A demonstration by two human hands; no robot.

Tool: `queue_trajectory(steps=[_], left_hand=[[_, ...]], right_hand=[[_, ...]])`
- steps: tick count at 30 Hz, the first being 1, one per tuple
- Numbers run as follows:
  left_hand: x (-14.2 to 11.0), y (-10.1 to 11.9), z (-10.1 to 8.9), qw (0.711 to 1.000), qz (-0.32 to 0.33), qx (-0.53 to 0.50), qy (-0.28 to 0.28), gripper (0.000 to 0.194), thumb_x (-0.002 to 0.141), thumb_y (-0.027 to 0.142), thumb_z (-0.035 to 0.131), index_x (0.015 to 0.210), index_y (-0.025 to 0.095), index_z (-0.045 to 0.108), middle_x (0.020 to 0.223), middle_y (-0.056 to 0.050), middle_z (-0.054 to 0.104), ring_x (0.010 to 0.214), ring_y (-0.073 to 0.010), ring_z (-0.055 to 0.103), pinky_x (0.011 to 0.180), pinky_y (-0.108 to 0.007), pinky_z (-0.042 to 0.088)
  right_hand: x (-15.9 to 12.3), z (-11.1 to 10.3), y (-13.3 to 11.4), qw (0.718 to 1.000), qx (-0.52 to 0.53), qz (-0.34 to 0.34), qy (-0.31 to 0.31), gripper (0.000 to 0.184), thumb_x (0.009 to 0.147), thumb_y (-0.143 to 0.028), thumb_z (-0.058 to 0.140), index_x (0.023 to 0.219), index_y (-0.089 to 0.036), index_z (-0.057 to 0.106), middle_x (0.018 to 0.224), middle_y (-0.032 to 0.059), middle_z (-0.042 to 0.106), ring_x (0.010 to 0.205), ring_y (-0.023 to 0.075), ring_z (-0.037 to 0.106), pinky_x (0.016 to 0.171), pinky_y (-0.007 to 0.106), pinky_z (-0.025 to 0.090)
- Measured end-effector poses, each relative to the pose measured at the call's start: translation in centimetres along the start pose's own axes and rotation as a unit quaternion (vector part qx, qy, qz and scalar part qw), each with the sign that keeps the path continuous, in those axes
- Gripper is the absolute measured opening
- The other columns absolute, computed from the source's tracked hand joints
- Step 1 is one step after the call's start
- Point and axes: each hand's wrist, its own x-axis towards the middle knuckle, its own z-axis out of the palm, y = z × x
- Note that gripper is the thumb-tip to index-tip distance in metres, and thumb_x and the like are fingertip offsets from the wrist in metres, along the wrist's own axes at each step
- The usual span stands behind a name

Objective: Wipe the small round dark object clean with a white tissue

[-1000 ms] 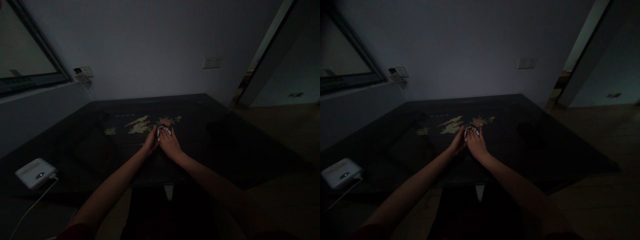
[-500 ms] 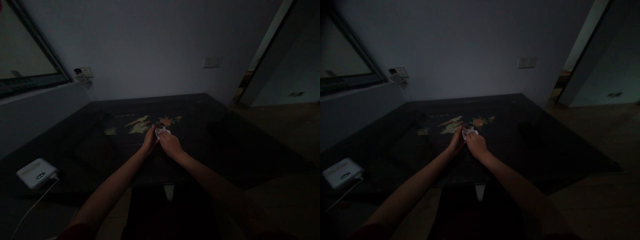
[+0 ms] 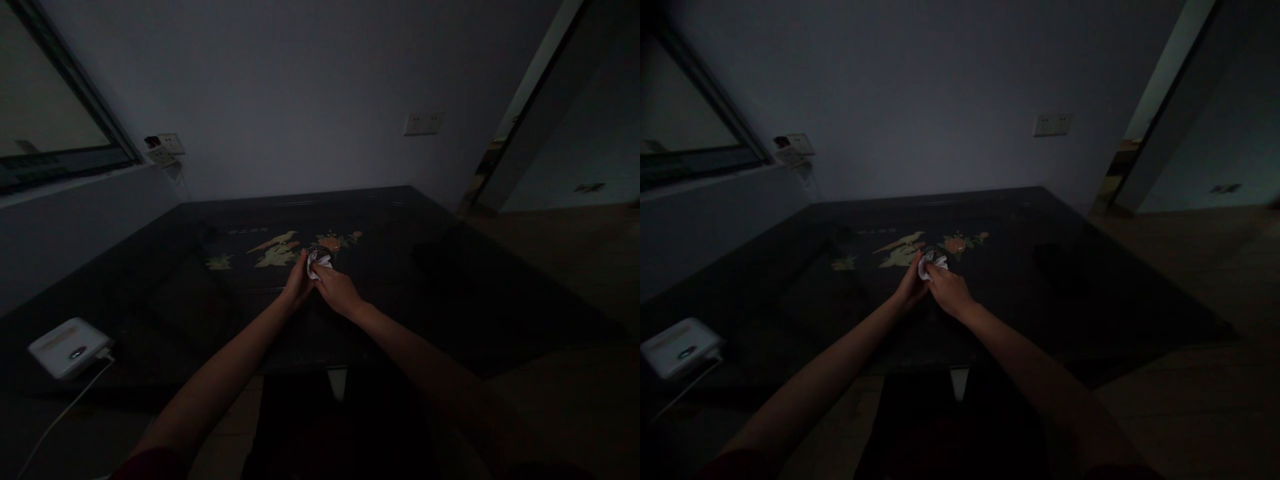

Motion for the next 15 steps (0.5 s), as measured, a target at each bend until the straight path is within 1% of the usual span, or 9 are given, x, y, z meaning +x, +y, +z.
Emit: queue_trajectory(steps=[4,8,12,15], left_hand=[[0.1,0.0,0.1,1.0,-0.026,-0.012,-0.009,0.043,0.092,0.047,0.045,0.088,0.011,0.068,0.085,-0.01,0.072,0.096,-0.0222,0.066,0.091,-0.031,0.05],[0.4,-0.3,-0.1,0.999,-0.039,-0.014,-0.012,0.042,0.092,0.047,0.045,0.095,0.012,0.068,0.088,-0.009,0.072,0.098,-0.0214,0.066,0.091,-0.031,0.049],[0.7,-0.7,-0.5,1.0,-0.018,0.013,0.006,0.039,0.086,0.05,0.054,0.097,0.015,0.067,0.092,-0.008,0.072,0.094,-0.0201,0.066,0.081,-0.028,0.051],[0.9,-0.9,-0.9,0.998,0.014,0.054,0.023,0.042,0.079,0.055,0.061,0.097,0.017,0.066,0.091,-0.007,0.071,0.085,-0.019,0.066,0.069,-0.026,0.05]], right_hand=[[0.0,0.3,0.0,0.999,-0.03,-0.002,0.01,0.042,0.095,-0.023,0.04,0.137,-0.016,0.042,0.141,0.0109,0.05,0.128,0.0214,0.05,0.098,0.034,0.046],[0.3,1.1,0.5,0.993,-0.102,-0.034,0.048,0.041,0.094,-0.019,0.04,0.134,-0.009,0.046,0.144,0.0157,0.047,0.135,0.0216,0.041,0.105,0.035,0.042],[0.5,1.8,1.1,0.982,-0.171,-0.046,0.07,0.041,0.094,-0.014,0.036,0.133,-0.008,0.048,0.142,0.0172,0.048,0.133,0.0244,0.044,0.103,0.038,0.045],[0.5,2.0,1.1,0.976,-0.2,-0.039,0.079,0.043,0.095,-0.013,0.033,0.135,-0.006,0.046,0.141,0.0178,0.049,0.131,0.0257,0.047,0.1,0.038,0.047]])
